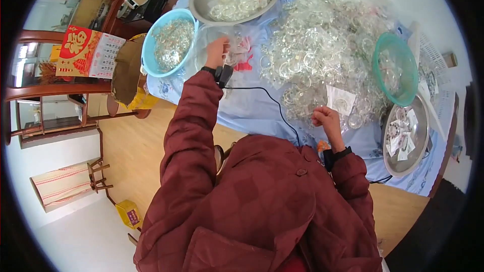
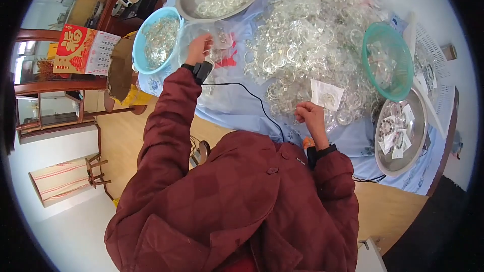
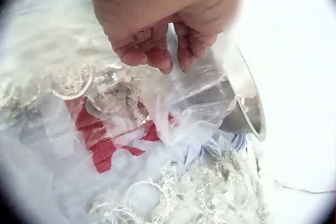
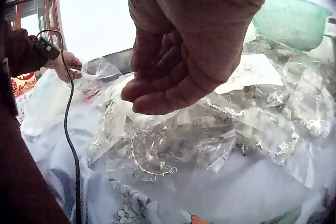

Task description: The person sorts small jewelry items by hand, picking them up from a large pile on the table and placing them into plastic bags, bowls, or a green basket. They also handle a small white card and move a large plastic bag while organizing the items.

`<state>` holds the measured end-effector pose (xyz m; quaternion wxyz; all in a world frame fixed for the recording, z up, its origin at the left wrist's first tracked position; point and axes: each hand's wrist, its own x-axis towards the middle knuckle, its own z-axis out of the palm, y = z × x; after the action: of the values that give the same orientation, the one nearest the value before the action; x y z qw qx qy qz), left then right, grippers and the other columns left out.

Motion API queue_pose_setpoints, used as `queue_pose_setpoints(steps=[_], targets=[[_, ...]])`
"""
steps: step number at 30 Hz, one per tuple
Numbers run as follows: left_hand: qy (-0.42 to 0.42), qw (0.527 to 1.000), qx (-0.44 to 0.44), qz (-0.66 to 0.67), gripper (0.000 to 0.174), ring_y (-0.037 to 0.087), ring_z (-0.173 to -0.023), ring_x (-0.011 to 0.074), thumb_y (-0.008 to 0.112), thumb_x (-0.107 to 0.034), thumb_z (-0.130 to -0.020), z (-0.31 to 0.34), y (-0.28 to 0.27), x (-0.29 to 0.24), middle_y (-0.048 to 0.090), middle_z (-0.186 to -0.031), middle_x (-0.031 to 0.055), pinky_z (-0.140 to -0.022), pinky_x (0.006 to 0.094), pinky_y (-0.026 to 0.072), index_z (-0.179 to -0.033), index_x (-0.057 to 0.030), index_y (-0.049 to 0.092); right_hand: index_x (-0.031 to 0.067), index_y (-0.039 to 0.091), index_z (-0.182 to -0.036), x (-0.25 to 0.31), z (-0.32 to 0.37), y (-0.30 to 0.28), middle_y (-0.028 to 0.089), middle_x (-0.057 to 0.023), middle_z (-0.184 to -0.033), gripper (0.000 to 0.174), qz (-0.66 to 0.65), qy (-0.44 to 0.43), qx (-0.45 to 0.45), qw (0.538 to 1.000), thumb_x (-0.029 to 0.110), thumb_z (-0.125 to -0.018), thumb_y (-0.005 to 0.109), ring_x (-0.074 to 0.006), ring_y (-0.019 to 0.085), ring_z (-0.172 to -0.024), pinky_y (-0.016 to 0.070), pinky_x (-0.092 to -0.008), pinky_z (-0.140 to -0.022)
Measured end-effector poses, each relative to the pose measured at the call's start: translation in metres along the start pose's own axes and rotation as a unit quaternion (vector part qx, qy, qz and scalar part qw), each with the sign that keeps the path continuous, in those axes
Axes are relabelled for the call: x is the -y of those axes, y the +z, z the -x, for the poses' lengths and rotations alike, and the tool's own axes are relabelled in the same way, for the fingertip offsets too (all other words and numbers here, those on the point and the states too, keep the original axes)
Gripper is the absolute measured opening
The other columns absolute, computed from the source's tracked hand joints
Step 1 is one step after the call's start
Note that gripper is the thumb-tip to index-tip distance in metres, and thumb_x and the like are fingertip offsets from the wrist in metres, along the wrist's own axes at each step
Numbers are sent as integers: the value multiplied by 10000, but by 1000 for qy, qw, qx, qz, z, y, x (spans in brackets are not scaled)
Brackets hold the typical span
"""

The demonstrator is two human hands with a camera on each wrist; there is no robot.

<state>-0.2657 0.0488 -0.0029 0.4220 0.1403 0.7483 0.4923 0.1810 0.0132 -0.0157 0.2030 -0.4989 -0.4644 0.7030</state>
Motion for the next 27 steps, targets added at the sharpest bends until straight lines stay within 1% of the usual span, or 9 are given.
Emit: queue_pose_setpoints(steps=[3, 6, 11, 14, 19, 22, 23, 25, 27], targets=[[54, 998, 29, -1, 403, 538, -745, 142, 591, -256, -739, -9, 0, -4, 582, -832, 29, -595, 294, 402, -1111, -102, 572, -4, 607, -895, 0, 2, 4, 615, -38, -703, 151, -7, 1, -2, 1000, 109, -805, 564, -82, 551, -560, 441, -212, -498], [204, 972, 110, -28, 407, 531, -841, 148, 592, -247, -744, 15, 11, -27, 569, -844, 27, -628, 286, 411, -1124, -103, 564, -9, 606, -897, -1, 3, 5, 613, -40, -704, 153, -9, 0, -9, 1000, 104, -803, 562, -87, 552, -564, 443, -215, -500], [212, 972, 88, -44, 485, 524, -910, 161, 589, -248, -750, 40, 19, -45, 557, -930, 45, -703, 314, 423, -1200, -98, 488, -3, 605, -903, -7, 1, 9, 626, -54, -722, 162, 6, 2, 18, 1000, 123, -809, 570, -98, 566, -577, 468, -230, -531], [131, 949, 236, 163, 639, 528, -955, 185, 588, -226, -756, 56, 18, -54, 522, -1102, 79, -822, 364, 400, -1328, -101, 332, -5, 606, -908, -9, -2, 12, 627, -55, -726, 168, 0, 14, 25, 1000, 127, -811, 570, -101, 567, -578, 469, -231, -532], [88, 959, 164, 212, 724, 523, -996, 203, 598, -187, -759, 34, 25, -75, 457, -1211, 109, -847, 384, 396, -1371, -93, 222, -6, 609, -909, -8, -7, 20, 626, -55, -726, 173, 11, 19, 34, 999, 132, -814, 568, -105, 568, -577, 472, -235, -531], [268, 945, 101, 160, 628, 542, -946, 204, 588, -119, -758, 10, 15, -98, 428, -1230, 125, -762, 322, 447, -1312, -54, 300, -12, 611, -910, -6, -8, 27, 627, -57, -727, 174, 25, 19, 32, 999, 125, -810, 572, -111, 574, -589, 469, -237, -536], [267, 945, 98, 161, 628, 542, -946, 204, 588, -119, -758, 4, 10, -109, 428, -1230, 125, -762, 322, 447, -1312, -54, 300, -12, 611, -910, -5, -9, 29, 627, -57, -727, 174, 27, 21, 35, 999, 125, -810, 572, -111, 574, -589, 469, -237, -536], [457, 889, -3, -23, 432, 568, -846, 165, 580, -101, -738, -3, -8, -131, 528, -1108, 104, -694, 280, 460, -1151, -24, 480, -8, 612, -912, -1, -10, 34, 627, -45, -727, 166, 36, 12, 32, 999, 116, -808, 576, -104, 576, -601, 465, -233, -542], [419, 906, 39, -53, 380, 563, -835, 155, 566, -95, -736, 16, -25, -136, 552, -1038, 85, -722, 270, 450, -1105, -16, 516, -6, 613, -914, 5, -14, 43, 627, -39, -727, 163, 38, 11, 35, 999, 111, -807, 579, -100, 577, -607, 463, -231, -545]])
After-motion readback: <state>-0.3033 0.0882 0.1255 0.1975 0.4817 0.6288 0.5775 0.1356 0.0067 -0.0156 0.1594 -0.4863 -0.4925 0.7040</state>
